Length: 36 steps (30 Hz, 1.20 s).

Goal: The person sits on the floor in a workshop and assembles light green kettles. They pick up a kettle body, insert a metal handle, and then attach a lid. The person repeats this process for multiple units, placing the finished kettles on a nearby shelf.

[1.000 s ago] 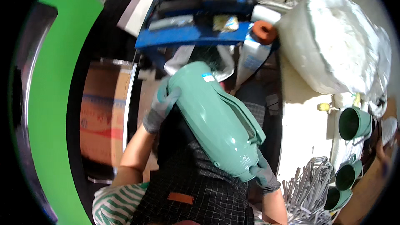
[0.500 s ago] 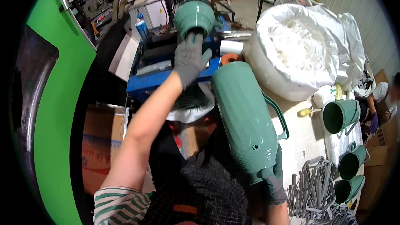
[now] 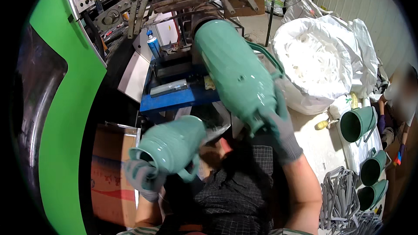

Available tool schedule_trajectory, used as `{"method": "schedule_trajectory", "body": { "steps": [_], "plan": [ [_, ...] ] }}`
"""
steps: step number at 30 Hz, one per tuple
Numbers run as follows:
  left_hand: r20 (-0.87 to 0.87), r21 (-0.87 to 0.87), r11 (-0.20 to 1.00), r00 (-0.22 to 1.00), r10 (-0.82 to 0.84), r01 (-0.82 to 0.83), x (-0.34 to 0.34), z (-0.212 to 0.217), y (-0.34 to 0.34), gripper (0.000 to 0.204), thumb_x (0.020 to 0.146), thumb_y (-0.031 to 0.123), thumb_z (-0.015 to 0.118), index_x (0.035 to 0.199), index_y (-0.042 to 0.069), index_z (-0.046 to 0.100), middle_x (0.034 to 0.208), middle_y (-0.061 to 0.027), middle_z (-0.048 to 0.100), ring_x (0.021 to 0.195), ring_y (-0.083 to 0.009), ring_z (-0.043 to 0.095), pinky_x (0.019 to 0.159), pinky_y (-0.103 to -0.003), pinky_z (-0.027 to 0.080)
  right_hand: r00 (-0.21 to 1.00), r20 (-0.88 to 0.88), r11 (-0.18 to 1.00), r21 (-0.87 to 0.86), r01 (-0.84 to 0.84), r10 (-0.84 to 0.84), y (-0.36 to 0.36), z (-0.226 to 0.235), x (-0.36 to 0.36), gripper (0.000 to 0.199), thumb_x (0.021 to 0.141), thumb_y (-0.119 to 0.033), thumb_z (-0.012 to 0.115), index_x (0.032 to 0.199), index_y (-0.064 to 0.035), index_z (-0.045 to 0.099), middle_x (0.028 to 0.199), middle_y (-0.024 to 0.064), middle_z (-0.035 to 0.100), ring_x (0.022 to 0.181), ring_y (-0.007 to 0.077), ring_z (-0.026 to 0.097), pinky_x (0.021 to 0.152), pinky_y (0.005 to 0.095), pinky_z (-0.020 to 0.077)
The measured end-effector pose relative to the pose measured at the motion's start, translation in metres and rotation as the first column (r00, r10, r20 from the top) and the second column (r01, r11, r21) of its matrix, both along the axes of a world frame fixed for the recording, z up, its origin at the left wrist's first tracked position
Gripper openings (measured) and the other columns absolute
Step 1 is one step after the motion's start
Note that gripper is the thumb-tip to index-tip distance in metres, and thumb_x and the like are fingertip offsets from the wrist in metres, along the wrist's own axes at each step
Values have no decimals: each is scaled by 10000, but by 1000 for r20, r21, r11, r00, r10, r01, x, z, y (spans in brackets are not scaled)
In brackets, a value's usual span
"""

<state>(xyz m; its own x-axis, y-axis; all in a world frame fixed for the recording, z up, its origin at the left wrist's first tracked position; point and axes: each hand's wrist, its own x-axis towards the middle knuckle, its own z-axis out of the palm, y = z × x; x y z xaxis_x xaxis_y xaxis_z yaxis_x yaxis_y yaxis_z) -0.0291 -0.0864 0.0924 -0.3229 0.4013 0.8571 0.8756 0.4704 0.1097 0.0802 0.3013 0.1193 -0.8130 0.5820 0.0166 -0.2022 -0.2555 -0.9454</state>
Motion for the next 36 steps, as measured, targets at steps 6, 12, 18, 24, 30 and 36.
{"method": "schedule_trajectory", "body": {
  "steps": [6,12,18,24,30,36],
  "plan": [
    [158,27,986,973,-167,164,7,-39,14,502,592,294,919,909,182,546,879,-58,581,730,-308,589,691,-473,456,995,-57,990,-109,-86,81,-28,42,-169,949,866,-232,808,1611,-135,228,1363,196,534,1139,348,655,761,443,637],
    [163,-51,972,962,-219,230,15,-58,19,447,639,378,933,877,254,576,854,0,554,667,-262,557,605,-421,384,920,-344,861,-392,-324,189,64,19,-305,661,966,-352,718,1543,-195,436,1525,200,490,1302,375,595,979,557,589],
    [373,-96,942,889,-265,321,32,-62,27,392,628,249,951,788,166,603,809,-50,610,750,-299,617,670,-437,461,676,-678,573,-442,-690,290,66,0,-287,604,1020,-413,656,1492,-70,499,1505,151,545,1378,342,536,1125,474,527],
    [242,-80,930,912,-332,359,25,-60,43,363,652,108,898,771,145,557,754,-74,587,705,-323,599,660,-452,467,972,-197,942,-284,-178,124,-19,-87,-194,672,995,-588,653,1437,-90,565,1267,139,655,1052,309,685,835,503,592],
    [308,-175,831,831,-463,528,20,-40,48,406,566,93,882,766,162,536,753,-81,569,725,-350,591,660,-453,459,941,270,970,-74,231,-204,-16,-177,82,316,1017,-274,704,1181,-4,713,1049,101,726,901,145,692,729,284,616],
    [302,-178,760,770,-562,625,24,-56,54,395,562,280,928,812,210,629,846,-37,619,777,-299,608,672,-454,421,160,296,290,955,-60,-942,40,-131,261,291,958,-410,726,972,-123,768,1045,99,730,861,263,731,767,407,566]
  ]
}}
